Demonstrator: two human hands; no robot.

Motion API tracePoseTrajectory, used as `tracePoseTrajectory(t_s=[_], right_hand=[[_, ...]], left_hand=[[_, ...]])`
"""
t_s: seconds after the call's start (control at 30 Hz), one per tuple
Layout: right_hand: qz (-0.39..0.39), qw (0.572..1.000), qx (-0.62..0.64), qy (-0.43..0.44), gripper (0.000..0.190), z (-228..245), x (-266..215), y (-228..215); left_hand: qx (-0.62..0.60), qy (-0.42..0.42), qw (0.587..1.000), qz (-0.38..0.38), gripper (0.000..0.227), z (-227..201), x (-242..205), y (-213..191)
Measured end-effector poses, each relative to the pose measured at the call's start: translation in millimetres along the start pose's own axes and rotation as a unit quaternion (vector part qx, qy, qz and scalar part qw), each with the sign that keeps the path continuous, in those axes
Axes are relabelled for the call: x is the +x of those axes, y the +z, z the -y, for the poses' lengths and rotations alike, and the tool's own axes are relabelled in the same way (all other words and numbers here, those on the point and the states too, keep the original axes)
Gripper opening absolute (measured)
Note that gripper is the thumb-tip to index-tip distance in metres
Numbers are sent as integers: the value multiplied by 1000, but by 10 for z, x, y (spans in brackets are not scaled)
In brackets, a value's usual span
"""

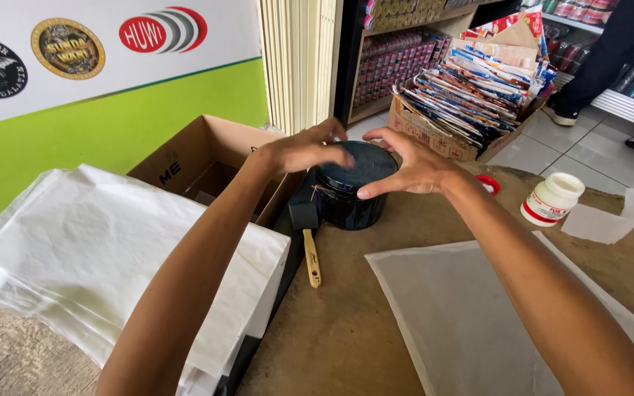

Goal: A person finishes assembling a kite by folding the paper edges and then paints a green stripe design on it using a foam brush and a ruler.

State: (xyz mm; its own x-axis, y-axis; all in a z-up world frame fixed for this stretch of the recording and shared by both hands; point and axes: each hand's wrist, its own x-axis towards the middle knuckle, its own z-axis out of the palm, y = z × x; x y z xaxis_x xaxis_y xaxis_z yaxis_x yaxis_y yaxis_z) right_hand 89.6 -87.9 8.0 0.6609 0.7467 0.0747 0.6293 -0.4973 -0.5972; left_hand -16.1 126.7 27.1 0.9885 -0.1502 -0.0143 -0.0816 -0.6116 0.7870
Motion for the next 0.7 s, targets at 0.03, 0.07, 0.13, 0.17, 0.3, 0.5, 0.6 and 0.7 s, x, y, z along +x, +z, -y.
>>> tracePoseTrajectory(t_s=[0.03, 0.07, 0.13, 0.17, 0.3, 0.5, 0.6, 0.7], right_hand=[[-3, 1000, 0, -1, 106, 18, 13, 0], [1, 1000, -7, 9, 108, 34, 28, 2], [6, 1000, -12, 16, 110, 85, 63, 14], [18, 999, -5, 26, 111, 120, 79, 18], [64, 996, -43, 40, 114, 217, 147, 58], [80, 996, -36, 35, 115, 264, 211, 84], [87, 995, -18, 46, 116, 335, 165, 53], [70, 997, -27, 33, 115, 201, 222, 104]], left_hand=[[3, 2, 1000, 0, 74, 159, 31, -39], [-31, 27, 999, -11, 71, 319, 64, -81], [-65, 49, 996, -23, 69, 694, 114, -118], [-43, 57, 997, -38, 75, 901, 142, -121], [-22, 43, 998, -49, 134, 824, -112, 62], [-91, 134, 984, -72, 151, 780, -84, 267], [-123, 164, 975, -91, 153, 869, 57, 389], [-138, 177, 969, -100, 151, 919, 152, 448]])
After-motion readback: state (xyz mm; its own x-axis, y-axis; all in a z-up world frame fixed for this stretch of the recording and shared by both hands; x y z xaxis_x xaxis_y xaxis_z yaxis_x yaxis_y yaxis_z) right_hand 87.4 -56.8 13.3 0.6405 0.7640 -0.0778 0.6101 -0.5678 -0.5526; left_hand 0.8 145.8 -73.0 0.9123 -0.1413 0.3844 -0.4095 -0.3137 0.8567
